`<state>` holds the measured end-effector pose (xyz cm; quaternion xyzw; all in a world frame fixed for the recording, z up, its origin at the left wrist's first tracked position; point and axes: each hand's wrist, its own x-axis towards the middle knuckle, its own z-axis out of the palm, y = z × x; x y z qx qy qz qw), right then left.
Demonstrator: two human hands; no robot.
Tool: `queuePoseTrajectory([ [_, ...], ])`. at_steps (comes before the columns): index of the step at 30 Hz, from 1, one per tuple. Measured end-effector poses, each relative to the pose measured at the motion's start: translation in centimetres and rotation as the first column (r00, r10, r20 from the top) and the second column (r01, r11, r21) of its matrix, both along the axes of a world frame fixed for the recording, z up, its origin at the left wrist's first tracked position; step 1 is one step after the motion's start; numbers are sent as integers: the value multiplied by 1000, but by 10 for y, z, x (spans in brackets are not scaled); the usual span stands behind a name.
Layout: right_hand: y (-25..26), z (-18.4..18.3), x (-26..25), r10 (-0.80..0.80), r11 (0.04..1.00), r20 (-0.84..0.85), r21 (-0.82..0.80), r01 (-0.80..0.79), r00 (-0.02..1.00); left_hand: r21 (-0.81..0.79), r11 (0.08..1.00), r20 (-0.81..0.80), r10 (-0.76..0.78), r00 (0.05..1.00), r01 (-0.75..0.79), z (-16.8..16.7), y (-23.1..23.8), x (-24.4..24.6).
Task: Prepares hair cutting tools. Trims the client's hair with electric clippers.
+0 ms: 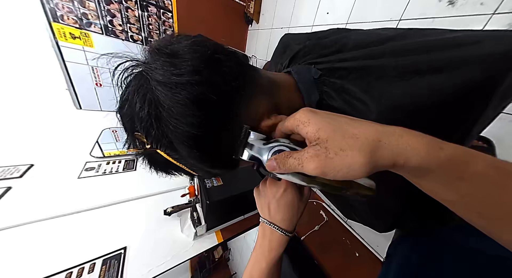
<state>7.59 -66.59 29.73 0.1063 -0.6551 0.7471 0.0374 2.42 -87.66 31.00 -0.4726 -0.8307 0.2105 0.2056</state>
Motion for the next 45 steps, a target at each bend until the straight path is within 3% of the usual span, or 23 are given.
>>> queuePoseTrajectory([
  [32, -1, 5, 1, -13, 999, 5, 36, 12, 1000, -9, 1000, -7, 23, 1000, -23, -2, 3, 5],
  [40, 6, -2, -2, 18, 998, 21, -62, -16, 1000, 1, 999, 8, 41, 999, -41, -2, 4, 4],
  [45, 9, -1, -2, 17, 1000, 38, 23, -18, 999, -15, 999, 4, 52, 999, -52, -2, 5, 3],
])
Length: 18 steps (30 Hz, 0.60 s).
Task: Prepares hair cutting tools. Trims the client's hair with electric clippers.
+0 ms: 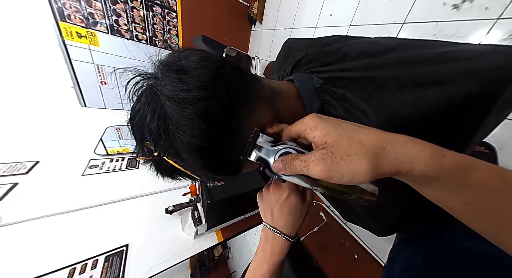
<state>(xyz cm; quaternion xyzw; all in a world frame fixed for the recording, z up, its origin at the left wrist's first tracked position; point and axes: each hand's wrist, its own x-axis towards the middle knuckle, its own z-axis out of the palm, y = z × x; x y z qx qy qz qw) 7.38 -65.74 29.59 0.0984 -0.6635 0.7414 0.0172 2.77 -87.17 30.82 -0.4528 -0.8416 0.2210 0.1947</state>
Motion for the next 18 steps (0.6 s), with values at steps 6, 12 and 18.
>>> queuePoseTrajectory([
  [6, -1, 3, 1, 18, 1000, 4, 20, -18, 1000, 14, 999, 8, -34, 999, 34, 1, -1, 1],
  [12, -3, 4, 2, 14, 1000, 0, 2, -14, 1000, 15, 1000, 15, -24, 1000, 24, 1, -2, 1],
  [18, -11, 9, 8, -19, 999, -10, 28, 19, 1000, 4, 999, 4, -41, 999, 41, -1, -4, 1],
])
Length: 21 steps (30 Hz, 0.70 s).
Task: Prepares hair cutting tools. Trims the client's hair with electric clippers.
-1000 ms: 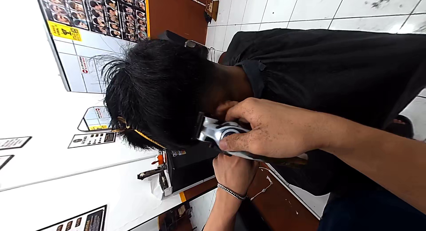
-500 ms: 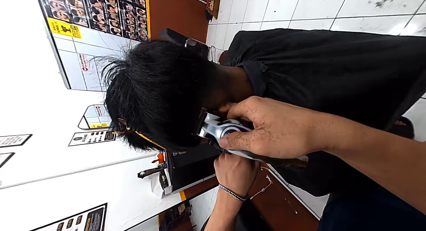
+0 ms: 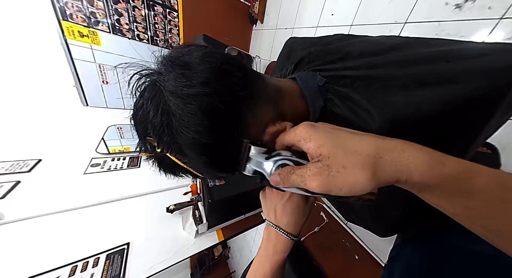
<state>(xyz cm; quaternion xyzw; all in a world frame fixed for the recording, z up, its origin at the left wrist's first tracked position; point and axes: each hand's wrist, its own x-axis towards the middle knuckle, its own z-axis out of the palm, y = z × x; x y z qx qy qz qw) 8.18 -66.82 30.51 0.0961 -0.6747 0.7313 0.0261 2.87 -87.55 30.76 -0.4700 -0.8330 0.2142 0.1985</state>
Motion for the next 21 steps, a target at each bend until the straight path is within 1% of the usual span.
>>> queuePoseTrajectory([
  [3, -1, -3, 0, 4, 1000, 30, 9, -5, 1000, 12, 1000, -3, 1, 1000, -1, -1, 1, -2],
  [7, -4, -2, -3, -22, 999, 1, -39, 22, 1000, 10, 1000, -2, -11, 1000, 11, -2, 0, -2],
  [11, -3, -2, -2, -15, 1000, 15, -6, 15, 1000, 12, 1000, -7, -15, 1000, 15, -2, 0, -3],
  [14, -5, -1, -3, -22, 999, 11, -30, 22, 1000, -1, 1000, -4, -9, 1000, 9, -1, 0, -1],
  [17, -4, -2, -2, -17, 1000, -11, -17, 17, 1000, -6, 1000, -4, -14, 1000, 14, 0, 0, -1],
  [19, -2, -3, -2, -13, 1000, 5, -14, 13, 1000, 3, 1000, -5, -21, 1000, 21, -1, 1, -2],
  [21, -3, -1, -2, -14, 999, 2, -45, 14, 1000, 2, 1000, -4, -24, 1000, 24, -1, 1, -2],
])
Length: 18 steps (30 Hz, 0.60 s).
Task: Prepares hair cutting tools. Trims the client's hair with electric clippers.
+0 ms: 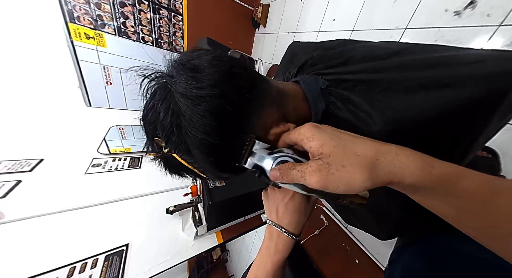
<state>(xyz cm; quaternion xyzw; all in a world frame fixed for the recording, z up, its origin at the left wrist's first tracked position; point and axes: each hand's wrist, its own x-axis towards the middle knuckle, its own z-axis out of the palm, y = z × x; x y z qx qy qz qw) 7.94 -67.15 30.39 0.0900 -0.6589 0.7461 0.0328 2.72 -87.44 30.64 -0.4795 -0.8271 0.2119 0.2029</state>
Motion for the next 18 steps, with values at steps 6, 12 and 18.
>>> queuePoseTrajectory([
  [6, 4, -3, -2, 24, 1000, 4, -14, -24, 1000, -4, 1000, -7, 27, 1000, -27, 1, 0, 0],
  [12, 6, -8, -6, 8, 1000, -20, -20, -8, 1000, 2, 999, -19, 32, 999, -32, 0, 2, 0],
  [18, -24, 11, 19, 314, 948, -132, 100, -303, 940, -446, 895, 678, 329, 657, 12, 42, -16, -27],
])
